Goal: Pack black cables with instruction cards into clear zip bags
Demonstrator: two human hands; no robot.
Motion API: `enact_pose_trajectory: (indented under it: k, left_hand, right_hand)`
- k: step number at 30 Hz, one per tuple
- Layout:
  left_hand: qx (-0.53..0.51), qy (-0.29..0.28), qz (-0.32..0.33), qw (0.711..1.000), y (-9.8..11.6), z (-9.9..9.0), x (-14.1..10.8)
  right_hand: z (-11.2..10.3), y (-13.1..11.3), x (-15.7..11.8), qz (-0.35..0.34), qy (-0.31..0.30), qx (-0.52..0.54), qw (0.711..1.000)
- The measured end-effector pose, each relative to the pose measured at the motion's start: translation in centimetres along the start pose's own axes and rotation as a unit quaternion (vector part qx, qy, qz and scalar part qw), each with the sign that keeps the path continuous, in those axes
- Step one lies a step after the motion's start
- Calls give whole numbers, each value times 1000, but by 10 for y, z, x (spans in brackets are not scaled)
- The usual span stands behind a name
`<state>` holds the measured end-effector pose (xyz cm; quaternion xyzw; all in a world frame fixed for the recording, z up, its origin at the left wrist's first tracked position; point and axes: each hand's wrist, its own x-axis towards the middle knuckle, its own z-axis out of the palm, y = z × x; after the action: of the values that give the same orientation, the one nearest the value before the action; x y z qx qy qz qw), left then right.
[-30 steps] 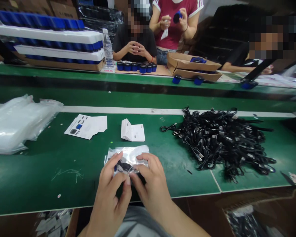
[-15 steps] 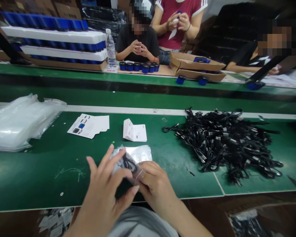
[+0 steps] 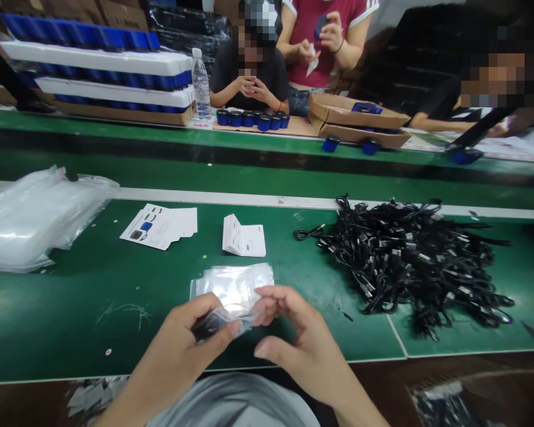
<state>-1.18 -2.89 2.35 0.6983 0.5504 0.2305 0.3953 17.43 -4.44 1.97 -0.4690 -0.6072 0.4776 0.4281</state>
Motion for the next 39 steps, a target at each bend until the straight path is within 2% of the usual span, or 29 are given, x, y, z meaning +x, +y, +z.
enact_pose_trajectory:
  k: [5,7,9,13,18,26,32,35,39]
  left_hand:
    - [-159,-4,-21,987,-8,8,-4]
    - [-181,12,-35,983,-10,6,-4]
    - [-155,34,-32,987,-11,4,-4]
    - [-106,60,17,992,-9,3,-2]
    - [-102,94,56,989,-6,3,-2]
    - [-126,120,72,982,-6,4,-5]
    - [-135,83,21,987,-3,5,-1]
    - [-140,72,16,987,-4,7,-1]
    - [-134,55,9,989,-5,9,-1]
  right_hand:
    - [6,5,4,34,28,-46,998]
    - [6,4,6,38,35,-38,998]
    - [4,3,7,52,49,-26,997]
    - [1,2,6,72,77,-15,994]
    - [-3,-1,3,41,53,-34,997]
    - [2,2,0,-8,69,-37,997]
    - [3,2,2,9,48,-31,998]
    - [5,4,3,7,27,-37,999]
    - [8,8,3,-1,31,-54,998]
